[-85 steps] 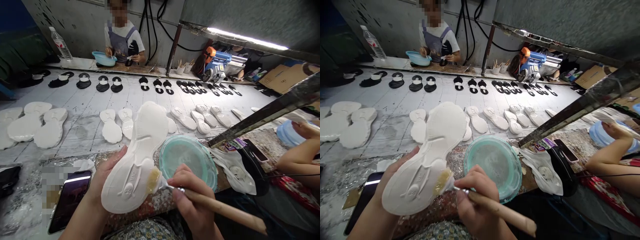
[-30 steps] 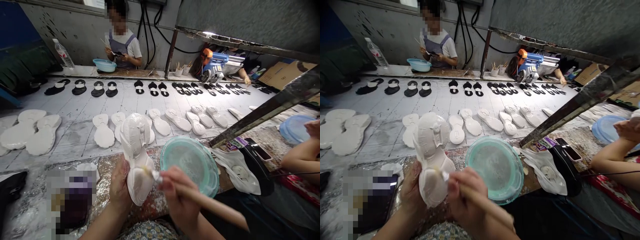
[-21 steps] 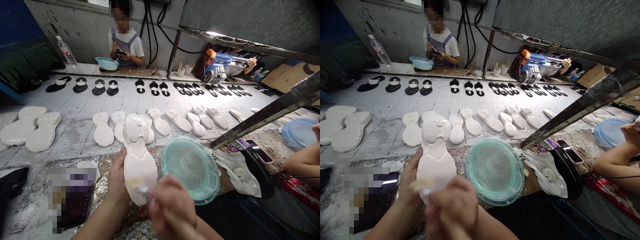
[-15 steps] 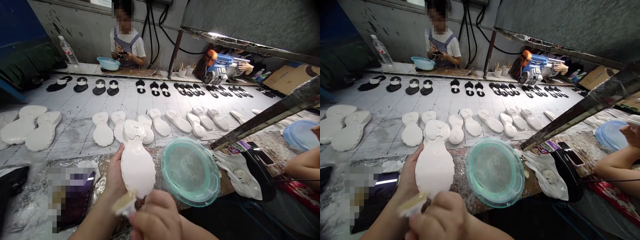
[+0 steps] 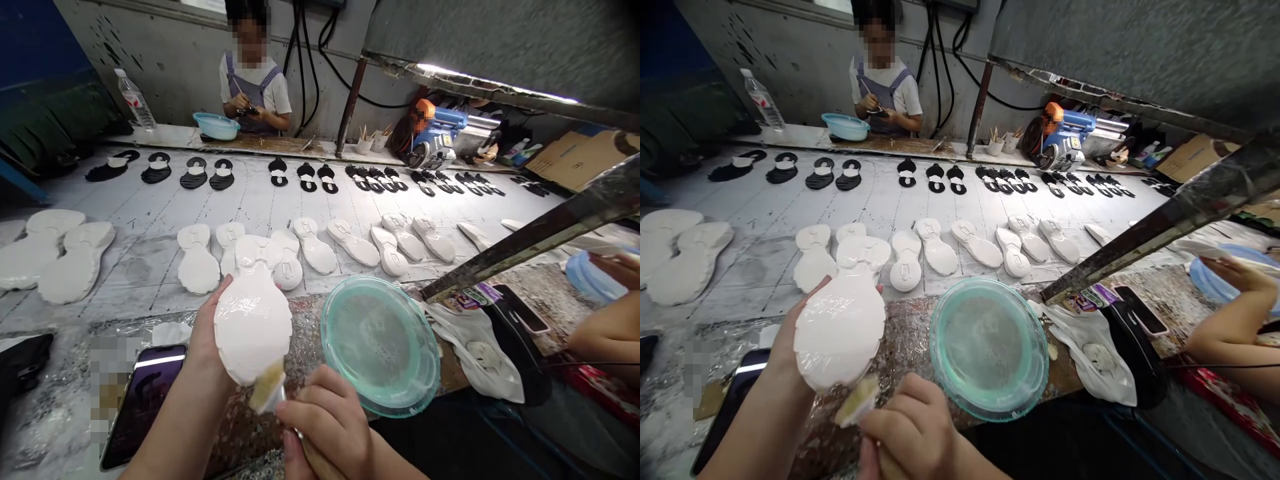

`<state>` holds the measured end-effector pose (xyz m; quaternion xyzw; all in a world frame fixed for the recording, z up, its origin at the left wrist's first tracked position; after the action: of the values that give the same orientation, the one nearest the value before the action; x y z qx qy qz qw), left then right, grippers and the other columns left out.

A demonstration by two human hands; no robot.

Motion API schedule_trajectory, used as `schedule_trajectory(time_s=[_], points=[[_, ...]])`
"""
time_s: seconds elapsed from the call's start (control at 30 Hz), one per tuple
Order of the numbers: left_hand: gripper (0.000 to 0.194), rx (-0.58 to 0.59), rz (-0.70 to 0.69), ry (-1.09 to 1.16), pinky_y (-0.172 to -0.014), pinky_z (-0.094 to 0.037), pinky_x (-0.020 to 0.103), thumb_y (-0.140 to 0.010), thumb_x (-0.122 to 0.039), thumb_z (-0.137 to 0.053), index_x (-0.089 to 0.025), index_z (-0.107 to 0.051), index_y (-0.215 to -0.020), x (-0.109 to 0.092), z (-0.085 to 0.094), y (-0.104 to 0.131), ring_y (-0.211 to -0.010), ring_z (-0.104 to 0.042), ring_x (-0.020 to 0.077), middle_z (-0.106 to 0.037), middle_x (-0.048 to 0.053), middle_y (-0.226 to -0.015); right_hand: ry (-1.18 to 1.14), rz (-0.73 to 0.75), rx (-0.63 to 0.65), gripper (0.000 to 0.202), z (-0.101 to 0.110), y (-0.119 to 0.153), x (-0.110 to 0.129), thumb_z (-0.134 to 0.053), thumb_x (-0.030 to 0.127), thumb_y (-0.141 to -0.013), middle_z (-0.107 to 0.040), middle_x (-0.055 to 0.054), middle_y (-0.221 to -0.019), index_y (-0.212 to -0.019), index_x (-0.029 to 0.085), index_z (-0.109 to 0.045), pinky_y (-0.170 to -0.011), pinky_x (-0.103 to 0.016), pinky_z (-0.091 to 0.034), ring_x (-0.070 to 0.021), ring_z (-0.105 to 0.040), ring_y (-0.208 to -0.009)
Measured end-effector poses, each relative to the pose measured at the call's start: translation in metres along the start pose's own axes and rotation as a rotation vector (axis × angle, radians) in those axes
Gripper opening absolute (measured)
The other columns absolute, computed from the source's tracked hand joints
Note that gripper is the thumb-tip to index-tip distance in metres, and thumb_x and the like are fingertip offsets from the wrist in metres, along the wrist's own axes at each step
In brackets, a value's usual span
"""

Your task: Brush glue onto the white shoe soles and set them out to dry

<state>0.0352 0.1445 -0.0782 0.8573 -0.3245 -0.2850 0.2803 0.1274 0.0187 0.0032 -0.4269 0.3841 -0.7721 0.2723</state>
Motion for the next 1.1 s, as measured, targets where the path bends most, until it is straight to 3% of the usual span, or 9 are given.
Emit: schedule_trajectory(time_s=[0.13, 0.27, 0.37, 0.53, 0.63, 0.8, 0.9, 1.0, 1.1], points=[[0.049, 0.077, -0.033, 0.022, -0.073, -0.058, 0.037, -0.093, -0.043, -0.045, -0.011, -0.062, -0.125, -0.002, -0.009, 0.007, -0.082, -0.072, 0.0282, -0.075, 0.011, -0.087, -0.163, -0.337, -0.101, 0.011, 0.019, 0.006, -0.026, -0.051, 0.012, -0.084, -0.054, 0.002, -0.056, -0.088, 0.016, -0.06, -0.047, -0.019, -0.039, -0.0079, -0.046, -0.051], [0.05, 0.141, -0.016, 0.006, -0.079, -0.058, 0.036, -0.091, -0.045, -0.049, -0.012, -0.063, -0.126, 0.005, -0.014, 0.014, -0.09, -0.072, 0.0289, -0.075, 0.011, -0.093, -0.208, -0.539, -0.033, 0.01, 0.023, 0.013, -0.053, -0.054, 0.018, -0.091, -0.058, 0.002, -0.062, -0.085, 0.018, -0.062, -0.055, -0.017, -0.045, -0.0067, -0.053, -0.057], [0.05, 0.155, -0.02, -0.029, -0.079, -0.059, 0.036, -0.088, -0.044, -0.055, -0.012, -0.063, -0.126, 0.01, -0.012, 0.018, -0.092, -0.072, 0.0295, -0.075, 0.011, -0.095, -0.211, -0.661, -0.165, 0.015, 0.038, 0.016, -0.072, -0.051, 0.016, -0.095, -0.055, 0.005, -0.058, -0.084, 0.019, -0.062, -0.055, -0.015, -0.044, -0.0049, -0.051, -0.054], [0.038, 0.201, -0.213, -0.157, -0.079, -0.059, 0.032, -0.086, -0.028, -0.061, -0.018, -0.067, -0.122, 0.008, -0.013, 0.024, -0.091, -0.072, 0.0264, -0.075, 0.008, -0.093, -0.326, -0.547, -0.005, 0.014, 0.03, 0.0, -0.064, -0.054, 0.022, -0.093, -0.06, 0.0, -0.062, -0.087, 0.017, -0.066, -0.056, -0.019, -0.047, -0.0084, -0.056, -0.059], [0.027, 0.173, -0.311, -0.212, -0.075, -0.059, 0.031, -0.082, -0.024, -0.067, -0.018, -0.074, -0.107, 0.006, -0.009, 0.026, -0.091, -0.071, 0.0272, -0.075, 0.006, -0.088, -0.27, -0.645, -0.215, 0.018, 0.046, 0.0, -0.074, -0.052, 0.023, -0.096, -0.06, 0.001, -0.059, -0.086, 0.016, -0.066, -0.056, -0.019, -0.049, -0.0076, -0.056, -0.055], [0.024, 0.116, -0.317, -0.237, -0.069, -0.059, 0.03, -0.076, -0.023, -0.071, -0.018, -0.076, -0.099, 0.007, -0.005, 0.026, -0.082, -0.072, 0.0261, -0.075, 0.005, -0.083, -0.254, -0.622, -0.161, 0.016, 0.039, -0.009, -0.075, -0.057, 0.025, -0.093, -0.061, 0.001, -0.062, -0.084, 0.016, -0.067, -0.058, -0.02, -0.05, -0.008, -0.058, -0.058], [0.037, 0.101, -0.213, -0.189, -0.061, -0.059, 0.035, -0.083, -0.039, -0.062, -0.016, -0.072, -0.11, 0.011, -0.009, 0.021, -0.07, -0.071, 0.0268, -0.074, 0.009, -0.084, -0.112, -0.666, -0.274, 0.016, 0.048, -0.008, -0.075, -0.053, 0.02, -0.094, -0.056, 0.003, -0.061, -0.083, 0.017, -0.064, -0.057, -0.018, -0.047, -0.0063, -0.054, -0.057], [0.051, 0.078, -0.107, -0.09, -0.058, -0.058, 0.039, -0.088, -0.05, -0.049, -0.009, -0.069, -0.111, 0.014, -0.016, 0.016, -0.065, -0.069, 0.0283, -0.073, 0.014, -0.082, -0.057, -0.422, -0.159, 0.014, 0.038, -0.019, -0.047, -0.052, 0.016, -0.09, -0.062, -0.001, -0.071, -0.099, 0.017, -0.063, -0.061, -0.024, -0.048, -0.0092, -0.055, -0.064], [0.048, 0.043, -0.115, -0.008, -0.06, -0.058, 0.04, -0.092, -0.046, -0.043, -0.008, -0.064, -0.113, 0.006, -0.023, 0.013, -0.065, -0.07, 0.0281, -0.073, 0.014, -0.08, 0.02, -0.116, -0.036, 0.028, 0.02, -0.021, -0.011, -0.051, 0.008, -0.081, -0.068, -0.006, -0.078, -0.108, 0.009, -0.059, -0.061, -0.029, -0.049, -0.0116, -0.058, -0.064]])
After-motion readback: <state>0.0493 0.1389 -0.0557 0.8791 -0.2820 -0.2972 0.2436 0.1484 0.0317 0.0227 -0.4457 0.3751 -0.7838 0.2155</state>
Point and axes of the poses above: each hand's wrist, its own y-axis away from the middle knuckle, its own z-axis out of the back of the hand, x = y × z, the point moved 8 cm from there along -y, towards the middle knuckle
